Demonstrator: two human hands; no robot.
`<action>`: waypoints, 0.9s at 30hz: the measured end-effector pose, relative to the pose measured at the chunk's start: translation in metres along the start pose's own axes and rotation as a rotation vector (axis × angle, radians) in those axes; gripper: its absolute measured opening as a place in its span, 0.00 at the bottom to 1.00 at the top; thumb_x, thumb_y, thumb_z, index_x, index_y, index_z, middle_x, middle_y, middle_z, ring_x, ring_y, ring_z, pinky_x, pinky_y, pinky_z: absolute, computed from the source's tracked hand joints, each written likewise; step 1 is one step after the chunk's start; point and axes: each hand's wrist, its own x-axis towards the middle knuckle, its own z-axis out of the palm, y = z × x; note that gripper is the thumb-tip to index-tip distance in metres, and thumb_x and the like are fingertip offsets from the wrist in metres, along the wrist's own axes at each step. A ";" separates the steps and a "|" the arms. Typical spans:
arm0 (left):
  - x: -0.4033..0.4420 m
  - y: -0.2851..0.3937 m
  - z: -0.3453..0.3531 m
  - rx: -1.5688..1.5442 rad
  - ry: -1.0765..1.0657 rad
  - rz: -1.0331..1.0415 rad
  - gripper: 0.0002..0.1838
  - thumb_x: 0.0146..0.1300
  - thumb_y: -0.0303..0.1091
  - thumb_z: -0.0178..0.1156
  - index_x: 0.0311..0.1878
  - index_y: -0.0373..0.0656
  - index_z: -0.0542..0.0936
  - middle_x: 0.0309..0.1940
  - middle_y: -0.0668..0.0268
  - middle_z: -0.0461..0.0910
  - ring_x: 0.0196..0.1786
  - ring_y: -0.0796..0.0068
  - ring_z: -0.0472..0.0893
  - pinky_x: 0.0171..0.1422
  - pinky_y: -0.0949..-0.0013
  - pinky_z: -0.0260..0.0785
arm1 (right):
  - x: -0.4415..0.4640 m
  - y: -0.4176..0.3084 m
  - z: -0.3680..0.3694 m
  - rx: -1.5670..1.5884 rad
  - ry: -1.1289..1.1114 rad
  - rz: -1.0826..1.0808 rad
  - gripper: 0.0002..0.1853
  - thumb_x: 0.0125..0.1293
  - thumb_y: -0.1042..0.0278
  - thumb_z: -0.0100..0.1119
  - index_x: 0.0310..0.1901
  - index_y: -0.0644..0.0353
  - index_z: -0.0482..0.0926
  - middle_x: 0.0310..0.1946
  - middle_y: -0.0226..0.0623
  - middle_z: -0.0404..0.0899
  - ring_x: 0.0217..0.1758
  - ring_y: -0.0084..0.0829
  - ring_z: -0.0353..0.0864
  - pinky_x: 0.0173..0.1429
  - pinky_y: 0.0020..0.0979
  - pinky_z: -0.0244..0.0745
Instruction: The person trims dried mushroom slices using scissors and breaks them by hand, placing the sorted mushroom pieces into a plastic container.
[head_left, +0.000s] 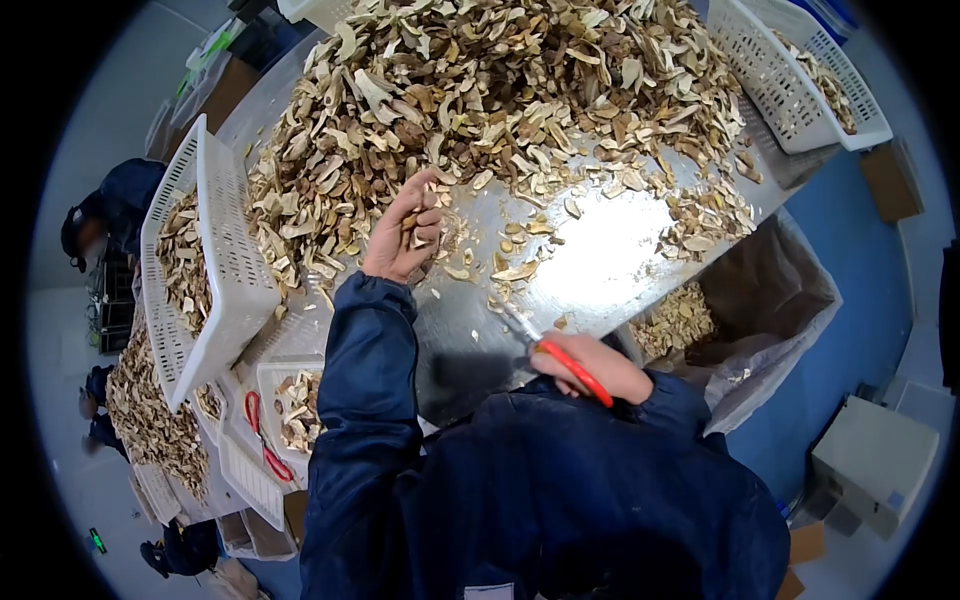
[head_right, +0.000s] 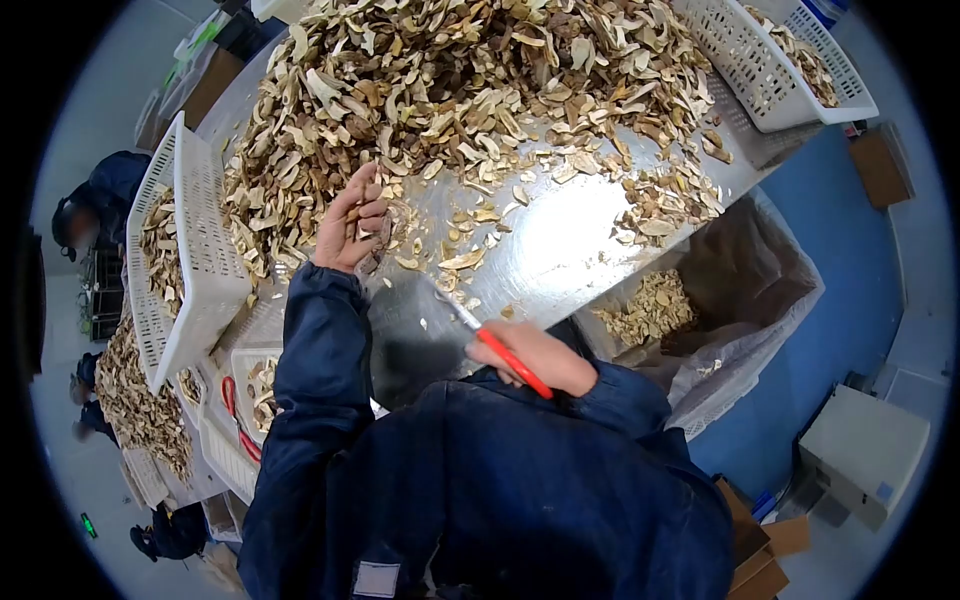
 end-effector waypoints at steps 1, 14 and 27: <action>-0.004 -0.002 -0.002 -0.040 0.009 0.034 0.16 0.66 0.30 0.56 0.57 0.42 0.71 0.36 0.69 0.73 0.35 0.79 0.76 0.30 0.80 0.73 | 0.007 0.003 0.007 0.023 -0.073 0.036 0.25 0.71 0.42 0.49 0.33 0.60 0.72 0.16 0.30 0.71 0.16 0.21 0.71 0.22 0.25 0.65; 0.009 -0.014 0.007 0.328 0.070 -0.136 0.12 0.66 0.29 0.58 0.51 0.37 0.76 0.28 0.71 0.71 0.28 0.85 0.71 0.22 0.83 0.59 | -0.027 0.041 -0.034 0.602 0.311 -0.055 0.26 0.74 0.45 0.41 0.45 0.67 0.73 0.11 0.31 0.67 0.12 0.24 0.70 0.20 0.25 0.73; 0.055 -0.036 0.036 1.783 -0.037 0.119 0.24 0.55 0.31 0.64 0.58 0.42 0.76 0.44 0.60 0.81 0.43 0.68 0.79 0.50 0.68 0.70 | -0.040 0.039 -0.047 0.351 0.263 0.050 0.26 0.75 0.47 0.42 0.44 0.69 0.75 0.10 0.29 0.66 0.11 0.22 0.67 0.19 0.23 0.66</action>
